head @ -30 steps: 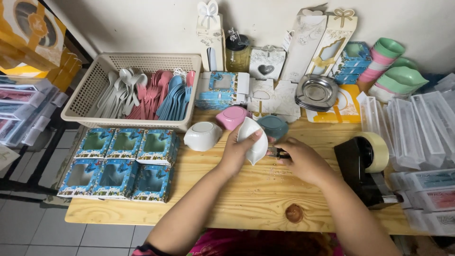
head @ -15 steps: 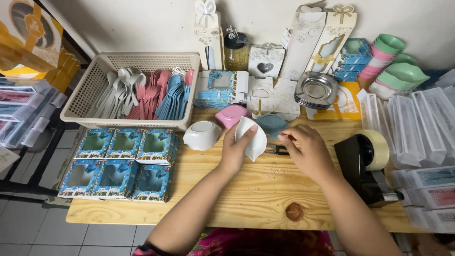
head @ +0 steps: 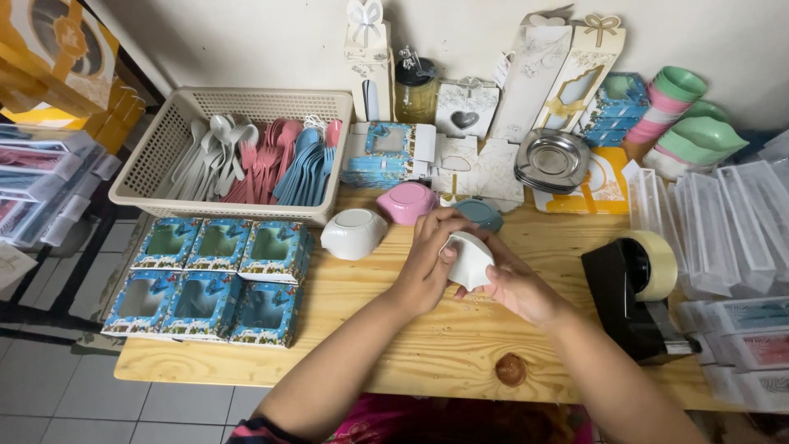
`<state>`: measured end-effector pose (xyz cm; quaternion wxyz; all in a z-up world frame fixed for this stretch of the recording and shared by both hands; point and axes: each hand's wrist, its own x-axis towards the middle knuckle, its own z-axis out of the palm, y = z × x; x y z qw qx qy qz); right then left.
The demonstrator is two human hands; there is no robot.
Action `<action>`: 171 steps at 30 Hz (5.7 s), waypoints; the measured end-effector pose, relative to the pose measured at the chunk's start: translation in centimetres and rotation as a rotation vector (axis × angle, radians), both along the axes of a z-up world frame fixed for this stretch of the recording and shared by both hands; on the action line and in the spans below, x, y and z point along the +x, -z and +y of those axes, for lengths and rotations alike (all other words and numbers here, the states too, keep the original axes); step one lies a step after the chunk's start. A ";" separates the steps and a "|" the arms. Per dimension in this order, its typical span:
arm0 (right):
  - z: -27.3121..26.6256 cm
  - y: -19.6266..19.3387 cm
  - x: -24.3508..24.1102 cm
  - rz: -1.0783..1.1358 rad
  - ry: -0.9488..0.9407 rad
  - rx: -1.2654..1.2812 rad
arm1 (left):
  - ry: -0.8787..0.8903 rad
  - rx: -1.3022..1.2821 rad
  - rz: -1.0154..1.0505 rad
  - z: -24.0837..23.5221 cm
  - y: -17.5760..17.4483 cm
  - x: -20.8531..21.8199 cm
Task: Assembling pan handles by folding cardboard packaging and inserting blue plastic components into the designated slots.
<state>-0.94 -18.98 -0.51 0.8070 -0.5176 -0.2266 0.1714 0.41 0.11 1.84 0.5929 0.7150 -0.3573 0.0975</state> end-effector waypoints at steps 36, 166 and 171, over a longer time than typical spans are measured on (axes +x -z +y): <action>-6.6 -1.9 1.7 -0.095 0.818 -1.893 | -0.786 1.262 0.264 6.7 -0.5 3.3; -1.1 -0.6 0.4 -0.282 0.870 -0.352 | -0.044 -0.450 0.550 -0.3 2.7 1.5; -2.6 -0.2 1.4 -1.087 0.888 -0.942 | -0.211 -0.420 0.500 0.9 1.8 1.6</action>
